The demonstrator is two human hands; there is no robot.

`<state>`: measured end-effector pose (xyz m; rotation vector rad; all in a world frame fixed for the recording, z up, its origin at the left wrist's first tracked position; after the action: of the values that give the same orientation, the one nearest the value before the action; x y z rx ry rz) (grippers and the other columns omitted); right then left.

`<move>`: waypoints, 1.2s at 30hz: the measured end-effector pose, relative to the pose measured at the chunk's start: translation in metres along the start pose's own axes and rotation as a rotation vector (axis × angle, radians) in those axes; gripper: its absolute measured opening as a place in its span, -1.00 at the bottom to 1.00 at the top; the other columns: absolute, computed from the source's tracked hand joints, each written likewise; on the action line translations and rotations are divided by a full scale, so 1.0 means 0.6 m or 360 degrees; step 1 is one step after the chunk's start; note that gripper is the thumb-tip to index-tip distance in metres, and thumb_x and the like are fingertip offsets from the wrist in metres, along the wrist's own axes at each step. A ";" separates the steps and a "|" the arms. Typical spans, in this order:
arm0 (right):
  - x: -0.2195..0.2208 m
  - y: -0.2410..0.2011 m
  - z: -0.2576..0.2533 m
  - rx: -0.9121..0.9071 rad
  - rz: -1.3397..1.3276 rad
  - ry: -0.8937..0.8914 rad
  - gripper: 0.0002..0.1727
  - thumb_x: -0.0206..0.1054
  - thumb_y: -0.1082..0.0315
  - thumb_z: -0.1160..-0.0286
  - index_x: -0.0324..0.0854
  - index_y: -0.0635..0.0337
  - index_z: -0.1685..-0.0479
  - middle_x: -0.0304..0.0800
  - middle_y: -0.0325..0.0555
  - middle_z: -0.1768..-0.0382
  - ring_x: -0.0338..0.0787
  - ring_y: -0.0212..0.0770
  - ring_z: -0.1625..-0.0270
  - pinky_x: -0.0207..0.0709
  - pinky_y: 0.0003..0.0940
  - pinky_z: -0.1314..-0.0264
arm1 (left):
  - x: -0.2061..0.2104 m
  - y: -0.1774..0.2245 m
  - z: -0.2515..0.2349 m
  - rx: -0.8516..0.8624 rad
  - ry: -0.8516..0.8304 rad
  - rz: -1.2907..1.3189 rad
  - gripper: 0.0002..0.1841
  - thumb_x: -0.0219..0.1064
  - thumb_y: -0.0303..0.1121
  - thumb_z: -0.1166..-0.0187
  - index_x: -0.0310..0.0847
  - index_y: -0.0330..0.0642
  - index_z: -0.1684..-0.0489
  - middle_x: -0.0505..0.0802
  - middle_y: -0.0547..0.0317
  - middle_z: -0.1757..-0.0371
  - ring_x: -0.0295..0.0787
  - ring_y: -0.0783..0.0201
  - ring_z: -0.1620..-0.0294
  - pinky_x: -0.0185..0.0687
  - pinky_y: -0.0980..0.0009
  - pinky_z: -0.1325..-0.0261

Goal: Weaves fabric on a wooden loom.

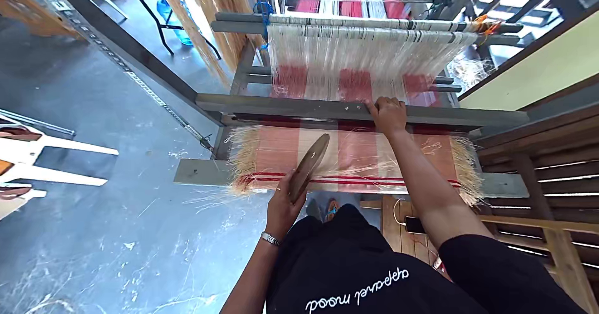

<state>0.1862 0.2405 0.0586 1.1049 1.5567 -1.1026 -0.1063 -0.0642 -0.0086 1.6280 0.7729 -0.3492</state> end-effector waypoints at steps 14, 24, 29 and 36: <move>-0.009 -0.007 0.045 0.0053 -0.0096 -0.0107 -0.10 -0.18 -0.45 -0.70 0.71 0.27 -0.08 0.81 0.16 -0.14 0.68 0.17 -0.37 0.29 0.18 -0.61 | -0.032 -0.033 0.022 -0.0052 -0.0009 0.0098 -0.27 0.47 -0.11 -0.52 0.34 -0.23 -0.66 0.80 -0.04 -0.32 0.82 0.22 -0.22 0.78 0.13 -0.29; 0.006 0.005 0.012 0.0020 -0.0046 -0.0001 -0.17 -0.18 -0.40 -0.73 0.76 0.16 -0.08 0.86 0.05 -0.11 0.74 0.13 -0.31 0.40 0.21 -0.51 | -0.011 -0.009 -0.020 -0.0078 0.0008 0.0048 -0.22 0.48 -0.14 -0.47 0.30 -0.37 -0.66 0.75 -0.24 -0.34 0.78 0.12 -0.28 0.71 0.12 -0.36; 0.007 -0.001 0.016 0.0069 -0.0114 -0.0011 -0.17 -0.13 -0.39 -0.72 0.74 0.21 -0.11 0.84 0.09 -0.13 0.71 0.13 -0.35 0.32 0.15 -0.63 | -0.003 -0.006 -0.035 0.0030 -0.0142 -0.0049 -0.22 0.47 -0.02 -0.52 0.34 -0.33 -0.65 0.77 -0.21 -0.32 0.79 0.09 -0.26 0.72 0.05 -0.33; 0.000 -0.006 0.045 0.0084 -0.0183 0.0042 -0.24 -0.07 -0.32 -0.75 0.75 0.22 -0.09 0.86 0.07 -0.11 0.74 0.10 -0.32 0.34 0.11 -0.61 | -0.024 -0.007 -0.112 0.0311 -0.0388 -0.0469 -0.24 0.36 0.19 -0.55 0.44 -0.13 -0.65 0.78 -0.14 -0.38 0.79 -0.19 -0.30 0.67 -0.26 -0.29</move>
<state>0.1873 0.2136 0.0538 1.0795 1.6370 -1.2164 -0.1324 -0.0039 0.0115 1.6138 0.8109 -0.8404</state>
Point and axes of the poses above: each hand's wrist, its own z-axis away from the middle knuckle, its own x-axis out of the palm, y = z × x, the point moved 2 cm from there along -z, towards the middle knuckle
